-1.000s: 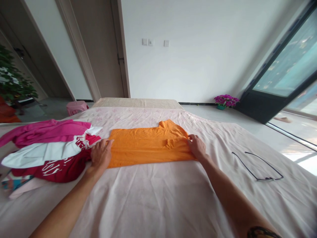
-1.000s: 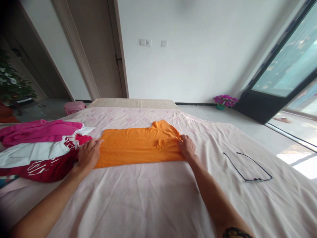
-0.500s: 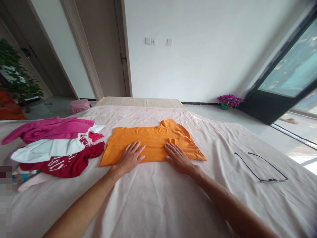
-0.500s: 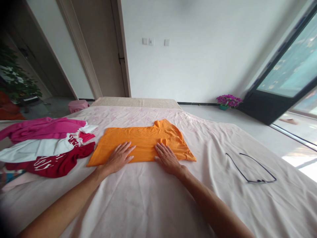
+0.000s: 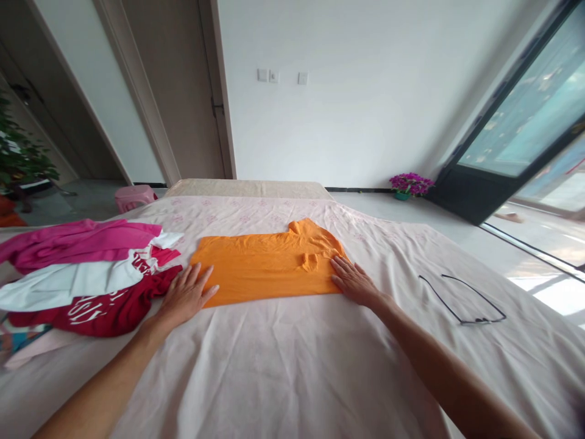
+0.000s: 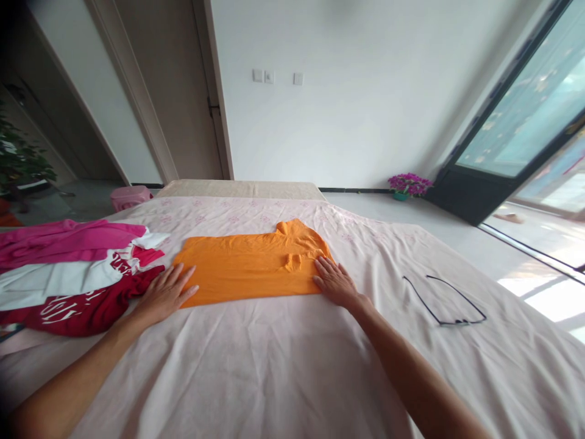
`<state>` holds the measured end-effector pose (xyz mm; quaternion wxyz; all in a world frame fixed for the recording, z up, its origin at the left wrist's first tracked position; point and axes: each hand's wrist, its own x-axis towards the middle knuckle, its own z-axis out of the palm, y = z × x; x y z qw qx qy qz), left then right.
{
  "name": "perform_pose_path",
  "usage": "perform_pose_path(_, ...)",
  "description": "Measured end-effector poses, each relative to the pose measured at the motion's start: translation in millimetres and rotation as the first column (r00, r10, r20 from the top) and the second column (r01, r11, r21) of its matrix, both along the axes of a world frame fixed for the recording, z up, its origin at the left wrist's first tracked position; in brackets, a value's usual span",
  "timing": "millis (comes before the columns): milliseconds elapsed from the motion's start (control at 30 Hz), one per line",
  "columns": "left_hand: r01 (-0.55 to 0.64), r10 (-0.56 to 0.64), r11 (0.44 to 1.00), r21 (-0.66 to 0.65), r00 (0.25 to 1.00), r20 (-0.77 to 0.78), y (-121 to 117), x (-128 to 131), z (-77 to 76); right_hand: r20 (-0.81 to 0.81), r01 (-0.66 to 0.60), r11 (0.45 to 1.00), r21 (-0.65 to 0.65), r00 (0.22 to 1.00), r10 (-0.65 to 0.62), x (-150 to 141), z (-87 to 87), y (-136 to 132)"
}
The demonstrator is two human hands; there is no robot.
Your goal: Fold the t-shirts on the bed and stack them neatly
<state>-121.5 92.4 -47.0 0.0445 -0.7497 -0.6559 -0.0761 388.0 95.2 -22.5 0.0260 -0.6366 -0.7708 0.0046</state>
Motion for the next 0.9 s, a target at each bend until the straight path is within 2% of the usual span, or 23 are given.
perform_pose_path(67,-0.038,0.039,0.998,0.046,0.999,-0.010,-1,6,3.6,0.003,0.008,1.000,0.028,1.000,-0.008,-9,11.7,-1)
perform_pose_path(133,-0.009,0.007,0.994,0.111,1.000,0.021,-1,21,8.3,-0.031,0.006,0.997,0.080,1.000,-0.004,-27,24.3,-3)
perform_pose_path(200,0.117,-0.134,0.982,0.148,0.985,0.109,1,42,12.7,-0.103,-0.022,0.995,0.102,0.994,0.033,-52,34.4,-3)
perform_pose_path(300,0.327,-0.366,0.928,0.180,0.893,0.264,4,76,15.2,-0.156,-0.093,0.990,0.106,0.982,0.109,-90,41.1,2)
perform_pose_path(400,0.448,-0.488,0.873,0.195,0.805,0.338,8,99,11.7,-0.141,-0.079,0.990,0.117,0.985,0.095,-117,40.1,15)
perform_pose_path(500,0.508,-0.534,0.844,0.173,0.766,0.359,10,105,5.4,-0.143,-0.059,0.997,0.053,0.987,0.066,-126,37.4,29)
perform_pose_path(600,0.527,-0.543,0.837,0.148,0.763,0.351,11,101,0.6,-0.168,-0.063,0.998,0.017,0.984,0.065,-125,33.8,38)
perform_pose_path(767,0.569,-0.581,0.812,0.128,0.769,0.268,12,99,-0.9,-0.199,0.008,0.996,0.091,0.980,0.011,-122,22.1,42)
perform_pose_path(900,0.555,-0.562,0.827,0.087,0.814,0.145,12,99,-0.2,-0.192,0.011,0.989,0.145,0.981,0.017,-125,16.2,39)
